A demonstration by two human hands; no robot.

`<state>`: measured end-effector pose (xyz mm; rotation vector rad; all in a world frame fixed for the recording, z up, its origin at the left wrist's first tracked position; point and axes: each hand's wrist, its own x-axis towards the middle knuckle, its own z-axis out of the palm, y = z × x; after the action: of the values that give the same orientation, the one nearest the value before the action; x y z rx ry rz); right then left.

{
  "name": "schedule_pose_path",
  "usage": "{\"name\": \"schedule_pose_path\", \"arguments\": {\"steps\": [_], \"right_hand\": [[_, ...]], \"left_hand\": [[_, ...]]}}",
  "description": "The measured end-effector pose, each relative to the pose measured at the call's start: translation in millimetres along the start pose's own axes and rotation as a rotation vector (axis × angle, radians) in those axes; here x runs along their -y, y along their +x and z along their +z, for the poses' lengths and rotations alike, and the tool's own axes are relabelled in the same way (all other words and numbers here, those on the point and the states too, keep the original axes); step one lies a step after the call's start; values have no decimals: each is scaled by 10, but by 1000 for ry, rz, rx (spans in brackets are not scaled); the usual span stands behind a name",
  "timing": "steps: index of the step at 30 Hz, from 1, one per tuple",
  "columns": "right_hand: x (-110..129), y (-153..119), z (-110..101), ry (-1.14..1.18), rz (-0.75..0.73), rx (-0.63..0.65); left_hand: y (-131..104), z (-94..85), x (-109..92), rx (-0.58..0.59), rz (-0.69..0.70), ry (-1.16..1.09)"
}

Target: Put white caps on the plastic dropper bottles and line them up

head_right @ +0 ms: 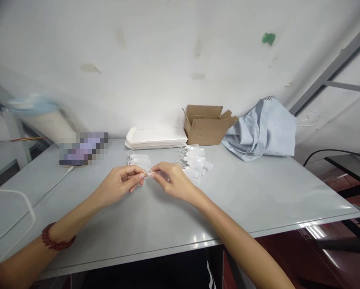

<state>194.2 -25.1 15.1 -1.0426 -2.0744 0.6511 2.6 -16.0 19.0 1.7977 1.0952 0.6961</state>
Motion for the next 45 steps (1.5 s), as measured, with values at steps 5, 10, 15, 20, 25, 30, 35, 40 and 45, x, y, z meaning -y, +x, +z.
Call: {"name": "schedule_pose_path", "arguments": {"steps": [5,10,15,20,25,30,35,40,45], "right_hand": [[-10,-2,17,-1,9,21],[-33,-11,39,-9,-9,18],[-52,-19,56,-4,-32,16],[-54,-20,53,5,-25,23],[-10,3,15,54,-2,21],[17,8,-32,82,21,15],[11,5,-24,84,20,12],[6,4,27,63,27,26],[-28,-6,71,77,58,59]], "left_hand": [[3,20,0,13,-9,2],[-7,24,-2,15,-7,1],[-14,27,-8,14,-9,-2],[-20,38,-13,15,-14,-23],[6,-33,2,60,-21,-59],[38,-127,23,-2,-48,-49],[32,-113,-13,39,-50,-49],[10,-51,-13,32,-67,-57],[-6,-32,43,40,-78,-61]]}}
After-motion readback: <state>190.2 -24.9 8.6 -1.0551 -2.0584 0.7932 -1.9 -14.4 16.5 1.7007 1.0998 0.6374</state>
